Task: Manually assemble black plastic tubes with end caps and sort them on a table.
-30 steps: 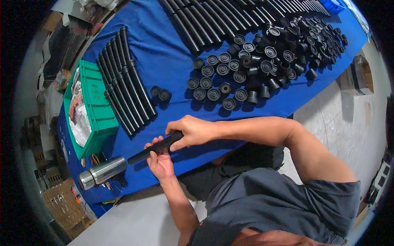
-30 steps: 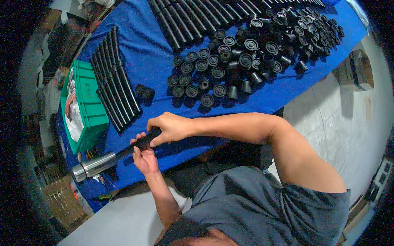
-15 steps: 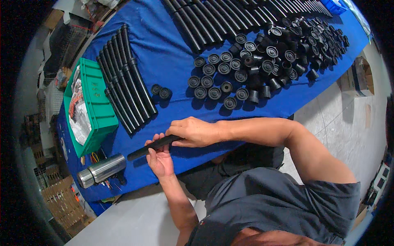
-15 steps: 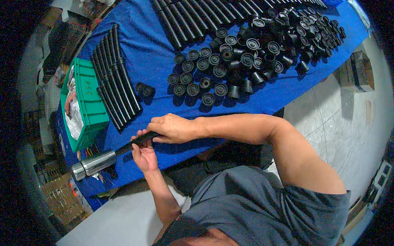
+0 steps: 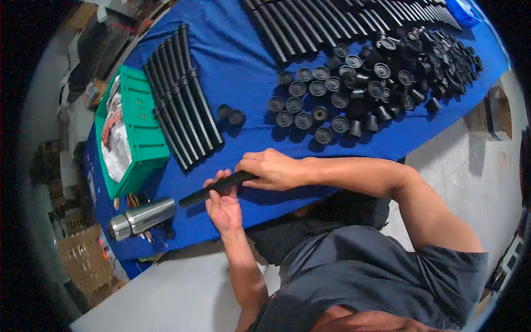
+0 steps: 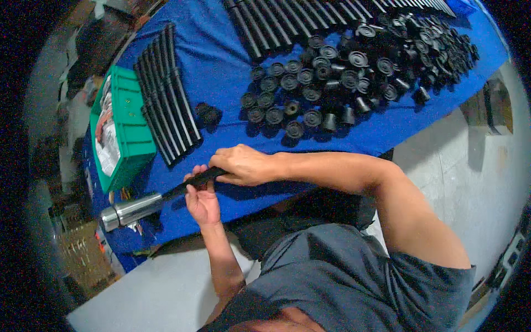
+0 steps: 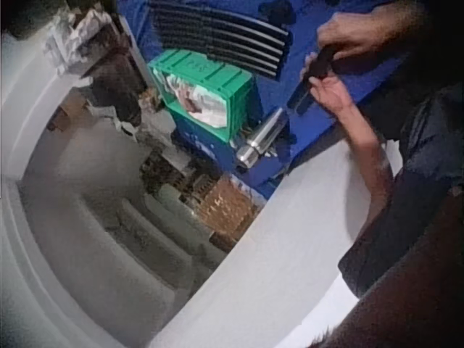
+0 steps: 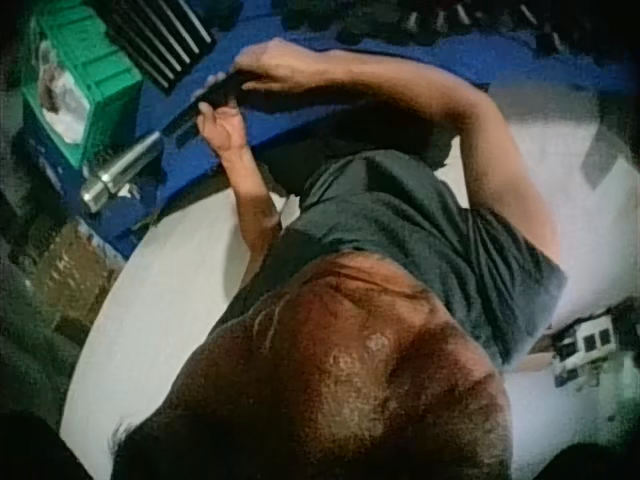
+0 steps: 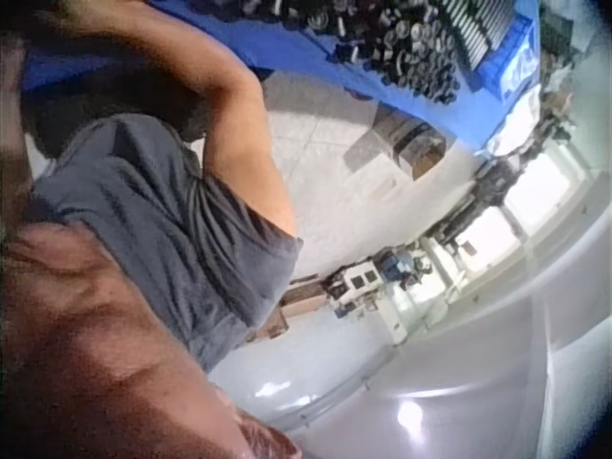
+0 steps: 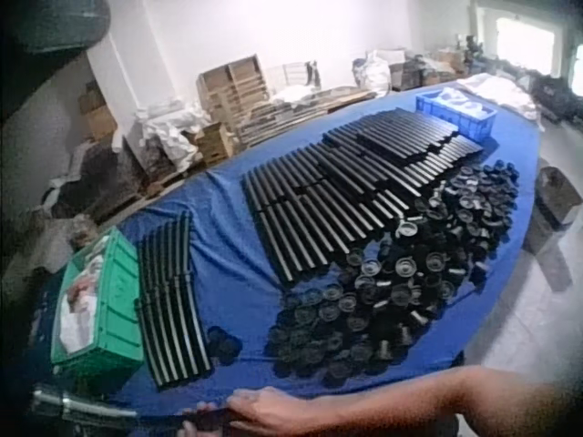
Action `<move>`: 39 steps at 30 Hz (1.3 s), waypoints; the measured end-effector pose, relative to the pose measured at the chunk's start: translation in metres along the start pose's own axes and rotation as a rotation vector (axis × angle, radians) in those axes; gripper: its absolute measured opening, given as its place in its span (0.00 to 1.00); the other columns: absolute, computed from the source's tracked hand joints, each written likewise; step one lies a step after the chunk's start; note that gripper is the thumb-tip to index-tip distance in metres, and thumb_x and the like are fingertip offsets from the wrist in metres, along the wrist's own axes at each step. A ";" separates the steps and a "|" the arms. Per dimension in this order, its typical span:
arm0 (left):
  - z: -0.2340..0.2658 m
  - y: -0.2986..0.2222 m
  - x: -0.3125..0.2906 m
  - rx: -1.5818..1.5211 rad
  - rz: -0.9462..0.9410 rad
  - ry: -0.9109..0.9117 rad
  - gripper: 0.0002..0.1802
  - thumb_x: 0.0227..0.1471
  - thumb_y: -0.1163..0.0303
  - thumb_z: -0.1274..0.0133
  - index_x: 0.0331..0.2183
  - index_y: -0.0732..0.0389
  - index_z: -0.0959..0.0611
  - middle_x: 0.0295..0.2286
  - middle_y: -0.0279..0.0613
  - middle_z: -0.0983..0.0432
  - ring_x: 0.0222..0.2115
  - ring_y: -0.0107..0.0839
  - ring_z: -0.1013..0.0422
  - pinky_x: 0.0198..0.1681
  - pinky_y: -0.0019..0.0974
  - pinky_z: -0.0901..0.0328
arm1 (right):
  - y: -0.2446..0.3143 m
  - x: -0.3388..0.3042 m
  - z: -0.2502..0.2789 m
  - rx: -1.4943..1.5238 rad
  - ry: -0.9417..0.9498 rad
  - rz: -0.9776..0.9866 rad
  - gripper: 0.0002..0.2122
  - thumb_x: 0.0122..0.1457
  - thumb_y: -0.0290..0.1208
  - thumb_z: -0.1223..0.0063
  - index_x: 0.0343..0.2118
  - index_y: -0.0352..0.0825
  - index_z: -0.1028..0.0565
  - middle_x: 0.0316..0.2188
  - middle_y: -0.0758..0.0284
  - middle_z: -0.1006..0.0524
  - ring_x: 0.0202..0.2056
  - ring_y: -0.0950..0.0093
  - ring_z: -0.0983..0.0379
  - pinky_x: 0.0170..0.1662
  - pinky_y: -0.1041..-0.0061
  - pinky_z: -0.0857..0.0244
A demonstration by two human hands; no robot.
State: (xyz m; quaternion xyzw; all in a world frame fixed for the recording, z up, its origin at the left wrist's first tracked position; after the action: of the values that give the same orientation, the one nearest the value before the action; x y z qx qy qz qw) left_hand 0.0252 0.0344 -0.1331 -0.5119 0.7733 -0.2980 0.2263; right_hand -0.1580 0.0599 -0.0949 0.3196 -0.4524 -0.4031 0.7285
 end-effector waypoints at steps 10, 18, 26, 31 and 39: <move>0.002 0.003 0.003 -0.047 0.042 -0.032 0.16 0.57 0.71 0.47 0.47 0.63 0.27 0.49 0.55 0.29 0.55 0.51 0.36 0.59 0.54 0.39 | -0.005 0.002 0.004 0.008 -0.066 0.047 0.17 0.53 0.37 0.40 0.39 0.28 0.25 0.23 0.56 0.22 0.26 0.64 0.22 0.29 0.66 0.31; 0.004 0.004 0.005 -0.073 0.041 -0.019 0.15 0.58 0.71 0.49 0.47 0.63 0.27 0.50 0.57 0.31 0.57 0.51 0.38 0.60 0.51 0.39 | -0.017 0.001 0.001 0.334 0.273 -0.523 0.13 0.53 0.32 0.41 0.39 0.31 0.26 0.28 0.57 0.25 0.29 0.61 0.24 0.30 0.64 0.30; 0.008 0.004 0.003 -0.090 0.042 -0.060 0.13 0.58 0.72 0.48 0.45 0.62 0.26 0.49 0.58 0.30 0.55 0.52 0.35 0.58 0.54 0.38 | -0.018 0.002 0.000 0.214 0.191 -0.388 0.15 0.52 0.33 0.39 0.39 0.31 0.27 0.28 0.56 0.24 0.31 0.56 0.25 0.33 0.62 0.31; 0.011 0.003 0.002 -0.092 0.026 -0.030 0.15 0.59 0.69 0.50 0.47 0.63 0.27 0.51 0.58 0.30 0.56 0.52 0.37 0.59 0.54 0.39 | -0.003 0.005 0.009 0.151 0.056 -0.169 0.16 0.52 0.35 0.40 0.39 0.30 0.26 0.28 0.53 0.23 0.32 0.55 0.25 0.34 0.61 0.32; 0.011 0.001 0.001 -0.083 0.038 -0.040 0.16 0.59 0.68 0.49 0.47 0.64 0.26 0.51 0.57 0.30 0.56 0.52 0.37 0.60 0.53 0.40 | 0.000 0.005 0.009 0.127 0.080 -0.197 0.17 0.53 0.33 0.40 0.43 0.31 0.28 0.29 0.56 0.25 0.32 0.59 0.26 0.33 0.64 0.33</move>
State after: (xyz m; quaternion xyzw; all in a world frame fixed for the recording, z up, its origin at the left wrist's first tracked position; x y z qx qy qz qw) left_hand 0.0310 0.0315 -0.1417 -0.5122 0.7897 -0.2508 0.2260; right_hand -0.1648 0.0544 -0.0892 0.4238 -0.4140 -0.4301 0.6812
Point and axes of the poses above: each hand's wrist, its own x-axis towards the middle knuckle, its own z-axis out of the back of the hand, y = z × x, the point moved 6 cm from there along x, towards the middle knuckle
